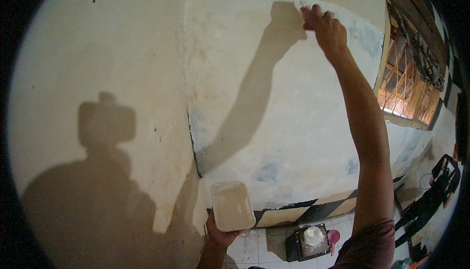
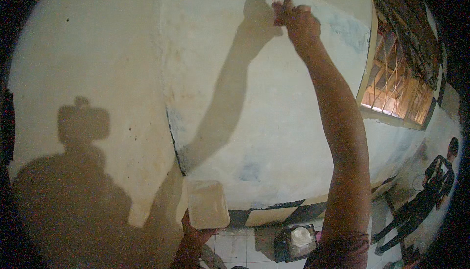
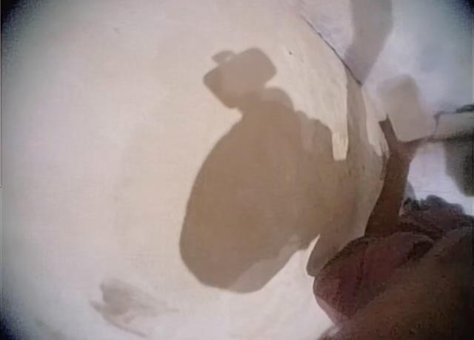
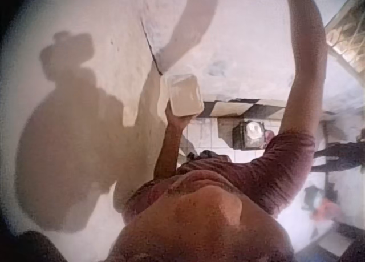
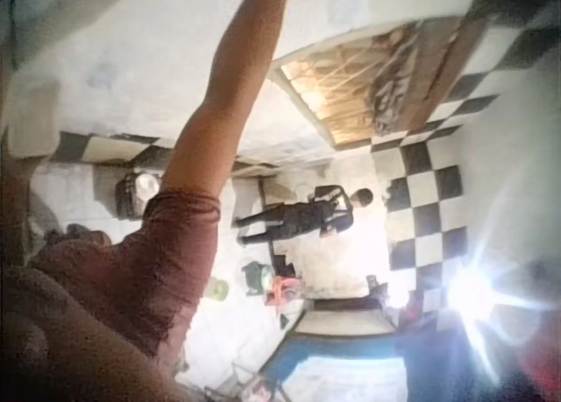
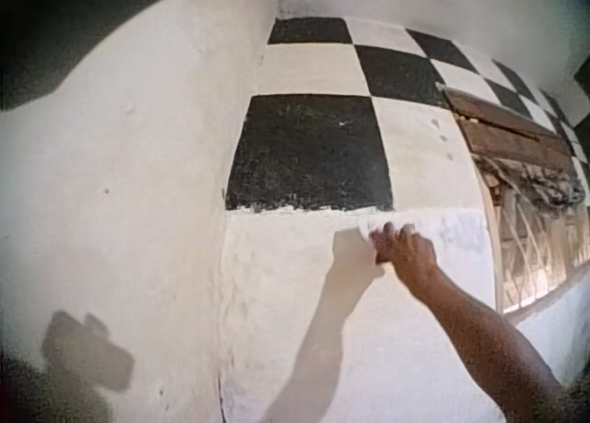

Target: The person applies white putty to a wall using a putty knife, taking material from a plastic container and spreading it across the wall surface.

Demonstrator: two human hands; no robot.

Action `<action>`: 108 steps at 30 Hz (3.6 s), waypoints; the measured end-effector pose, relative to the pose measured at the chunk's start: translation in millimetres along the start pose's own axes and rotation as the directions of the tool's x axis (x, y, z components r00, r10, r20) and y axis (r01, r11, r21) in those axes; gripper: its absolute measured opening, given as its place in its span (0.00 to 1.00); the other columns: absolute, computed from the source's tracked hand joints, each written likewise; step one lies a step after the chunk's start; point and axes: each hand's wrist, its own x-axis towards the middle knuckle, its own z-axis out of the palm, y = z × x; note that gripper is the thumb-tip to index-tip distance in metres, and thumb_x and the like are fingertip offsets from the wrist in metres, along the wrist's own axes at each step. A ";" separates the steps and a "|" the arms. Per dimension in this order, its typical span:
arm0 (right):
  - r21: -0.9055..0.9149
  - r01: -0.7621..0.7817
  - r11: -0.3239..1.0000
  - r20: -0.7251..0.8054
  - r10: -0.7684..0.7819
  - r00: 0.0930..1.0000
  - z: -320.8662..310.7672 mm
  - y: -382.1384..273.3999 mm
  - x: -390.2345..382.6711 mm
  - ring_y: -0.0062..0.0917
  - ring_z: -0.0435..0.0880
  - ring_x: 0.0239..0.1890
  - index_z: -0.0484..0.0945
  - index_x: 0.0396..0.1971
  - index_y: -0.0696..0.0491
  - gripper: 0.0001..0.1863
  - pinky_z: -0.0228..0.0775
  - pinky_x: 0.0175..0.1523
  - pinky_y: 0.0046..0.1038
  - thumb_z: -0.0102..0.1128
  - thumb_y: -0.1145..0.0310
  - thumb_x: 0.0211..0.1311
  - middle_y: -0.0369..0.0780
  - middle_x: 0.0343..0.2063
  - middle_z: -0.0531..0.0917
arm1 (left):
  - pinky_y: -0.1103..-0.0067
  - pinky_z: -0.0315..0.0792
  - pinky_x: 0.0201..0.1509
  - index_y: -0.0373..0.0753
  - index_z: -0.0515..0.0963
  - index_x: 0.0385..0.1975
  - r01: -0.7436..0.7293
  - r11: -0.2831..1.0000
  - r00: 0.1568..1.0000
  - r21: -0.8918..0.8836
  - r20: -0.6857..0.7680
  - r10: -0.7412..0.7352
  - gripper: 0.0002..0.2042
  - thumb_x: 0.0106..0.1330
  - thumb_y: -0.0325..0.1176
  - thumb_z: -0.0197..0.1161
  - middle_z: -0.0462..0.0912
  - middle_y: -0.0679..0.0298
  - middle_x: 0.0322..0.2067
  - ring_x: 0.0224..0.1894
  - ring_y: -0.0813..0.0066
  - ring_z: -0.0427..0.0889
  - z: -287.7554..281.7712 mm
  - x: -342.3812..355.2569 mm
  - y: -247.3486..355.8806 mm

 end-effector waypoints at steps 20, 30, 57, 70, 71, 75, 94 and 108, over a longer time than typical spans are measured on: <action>0.142 -0.460 0.876 0.190 0.432 0.882 -39.5 70.6 -3.3 0.50 0.81 0.44 0.78 0.41 0.56 0.16 0.74 0.49 0.47 0.54 0.65 0.54 0.54 0.39 0.81 | 0.41 0.71 0.49 0.45 0.61 0.64 -0.016 0.998 0.997 0.056 -0.079 0.020 0.32 0.66 0.60 0.40 0.70 0.53 0.58 0.58 0.45 0.71 -14.0 2.8 -3.1; 0.234 -0.333 0.913 0.058 0.329 0.943 60.5 -85.5 51.2 0.43 0.83 0.36 0.70 0.48 0.64 0.22 0.76 0.38 0.44 0.54 0.66 0.55 0.51 0.34 0.82 | 0.40 0.71 0.49 0.45 0.62 0.63 -0.177 0.975 0.983 0.137 -0.033 0.183 0.32 0.64 0.59 0.41 0.73 0.54 0.56 0.56 0.44 0.73 -0.9 -6.6 14.3; 0.557 -0.278 0.783 -0.097 0.394 0.914 57.1 -27.4 14.1 0.40 0.80 0.45 0.72 0.50 0.46 0.18 0.72 0.48 0.41 0.51 0.72 0.58 0.42 0.44 0.79 | 0.43 0.74 0.45 0.44 0.63 0.63 -0.129 0.991 0.988 0.029 -0.080 0.131 0.31 0.65 0.57 0.40 0.73 0.53 0.55 0.54 0.45 0.75 26.6 -2.7 6.2; 0.551 0.240 0.799 -0.482 0.070 0.873 -31.9 -119.9 24.8 0.39 0.83 0.38 0.73 0.43 0.48 0.13 0.77 0.36 0.41 0.56 0.64 0.58 0.43 0.41 0.81 | 0.41 0.73 0.46 0.44 0.63 0.62 -0.159 0.970 0.981 0.182 -0.083 0.176 0.31 0.66 0.58 0.40 0.73 0.54 0.54 0.53 0.45 0.76 28.6 -11.1 -2.0; 0.530 0.177 0.830 -0.439 0.090 0.894 -20.0 -96.1 23.9 0.39 0.82 0.38 0.74 0.42 0.47 0.12 0.77 0.38 0.41 0.56 0.65 0.57 0.42 0.40 0.81 | 0.41 0.72 0.47 0.44 0.63 0.63 -0.136 0.979 0.982 0.155 -0.110 0.154 0.31 0.66 0.58 0.40 0.73 0.54 0.54 0.54 0.45 0.75 30.1 -12.1 -1.4; 0.413 0.104 0.905 -0.455 0.106 0.884 -4.8 -12.5 18.7 0.42 0.81 0.37 0.72 0.44 0.48 0.12 0.75 0.41 0.44 0.52 0.71 0.59 0.43 0.36 0.81 | 0.41 0.70 0.48 0.45 0.63 0.63 -0.111 0.987 0.983 0.119 -0.136 0.127 0.31 0.66 0.58 0.39 0.73 0.55 0.55 0.55 0.46 0.74 24.0 -7.5 1.6; 0.746 0.164 0.645 -0.149 -0.079 0.986 -50.6 -269.4 18.1 0.41 0.83 0.36 0.70 0.45 0.51 0.13 0.76 0.37 0.40 0.53 0.66 0.62 0.45 0.36 0.81 | 0.41 0.71 0.50 0.44 0.63 0.63 -0.330 0.434 0.881 0.838 0.108 0.461 0.30 0.66 0.56 0.41 0.72 0.54 0.56 0.56 0.45 0.74 45.6 -21.0 2.0; 0.468 0.572 0.673 -0.229 -0.533 0.815 2.5 -218.6 -35.6 0.38 0.83 0.41 0.71 0.47 0.48 0.16 0.75 0.47 0.42 0.52 0.57 0.64 0.40 0.40 0.83 | 0.42 0.72 0.45 0.45 0.63 0.63 -0.299 0.839 0.948 0.455 0.044 0.314 0.30 0.67 0.58 0.40 0.73 0.55 0.55 0.54 0.47 0.75 28.2 -14.2 8.6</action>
